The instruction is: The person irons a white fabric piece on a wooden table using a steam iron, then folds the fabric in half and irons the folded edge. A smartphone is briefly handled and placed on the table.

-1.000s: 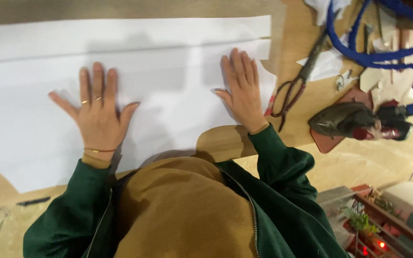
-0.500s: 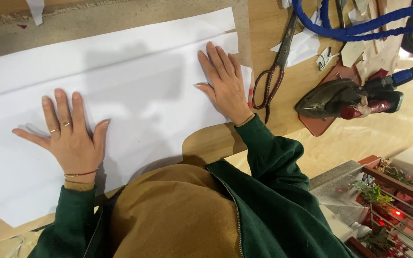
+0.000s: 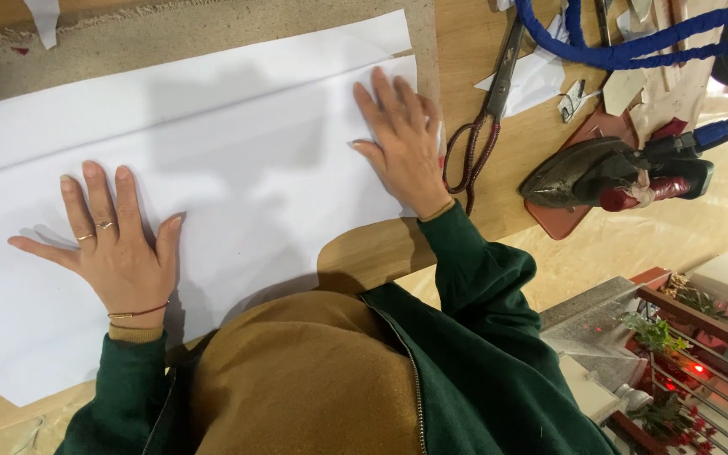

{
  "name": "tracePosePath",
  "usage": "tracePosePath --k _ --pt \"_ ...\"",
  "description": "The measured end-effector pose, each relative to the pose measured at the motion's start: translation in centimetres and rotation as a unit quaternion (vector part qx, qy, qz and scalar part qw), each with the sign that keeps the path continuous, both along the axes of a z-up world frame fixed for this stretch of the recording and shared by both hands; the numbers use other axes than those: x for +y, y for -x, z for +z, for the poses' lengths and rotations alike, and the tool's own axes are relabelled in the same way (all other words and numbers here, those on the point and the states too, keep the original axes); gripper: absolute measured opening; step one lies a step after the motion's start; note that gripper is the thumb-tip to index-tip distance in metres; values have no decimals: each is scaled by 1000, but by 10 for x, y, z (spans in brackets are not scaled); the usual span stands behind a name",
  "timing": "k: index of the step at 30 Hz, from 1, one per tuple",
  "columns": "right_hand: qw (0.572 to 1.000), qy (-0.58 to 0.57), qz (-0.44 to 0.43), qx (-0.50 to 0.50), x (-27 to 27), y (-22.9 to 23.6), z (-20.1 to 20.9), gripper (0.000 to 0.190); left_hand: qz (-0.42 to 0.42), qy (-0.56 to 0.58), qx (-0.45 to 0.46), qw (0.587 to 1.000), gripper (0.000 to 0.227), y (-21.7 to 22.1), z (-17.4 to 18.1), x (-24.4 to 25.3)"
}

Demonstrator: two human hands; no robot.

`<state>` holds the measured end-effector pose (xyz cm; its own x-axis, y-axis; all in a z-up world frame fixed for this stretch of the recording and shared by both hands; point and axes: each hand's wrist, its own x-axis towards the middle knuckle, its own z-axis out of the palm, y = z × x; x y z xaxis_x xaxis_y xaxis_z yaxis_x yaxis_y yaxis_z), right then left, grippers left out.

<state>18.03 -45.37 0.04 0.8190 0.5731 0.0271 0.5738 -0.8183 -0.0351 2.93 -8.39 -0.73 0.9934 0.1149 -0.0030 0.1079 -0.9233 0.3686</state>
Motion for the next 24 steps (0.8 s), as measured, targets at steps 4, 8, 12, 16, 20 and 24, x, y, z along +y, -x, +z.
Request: tracePosePath --k 4,8,12,16,20,24 --pt "962 252 -100 -7 -66 3 22 88 11 -10 39 999 77 -2 0 0" --pt "963 236 -122 -38 -164 16 128 67 9 1 28 1000 82 -2 3 0" --pt "842 258 -399 257 -242 47 164 103 20 -11 38 999 78 0 -3 1" --pt "895 153 -376 185 -247 53 174 106 19 5 48 999 78 1 0 1" --pt "929 132 -307 160 -294 45 138 89 11 -4 18 1000 77 2 -4 2" --pt "957 141 -215 131 -354 43 112 61 -1 38 -51 998 73 3 -1 6"
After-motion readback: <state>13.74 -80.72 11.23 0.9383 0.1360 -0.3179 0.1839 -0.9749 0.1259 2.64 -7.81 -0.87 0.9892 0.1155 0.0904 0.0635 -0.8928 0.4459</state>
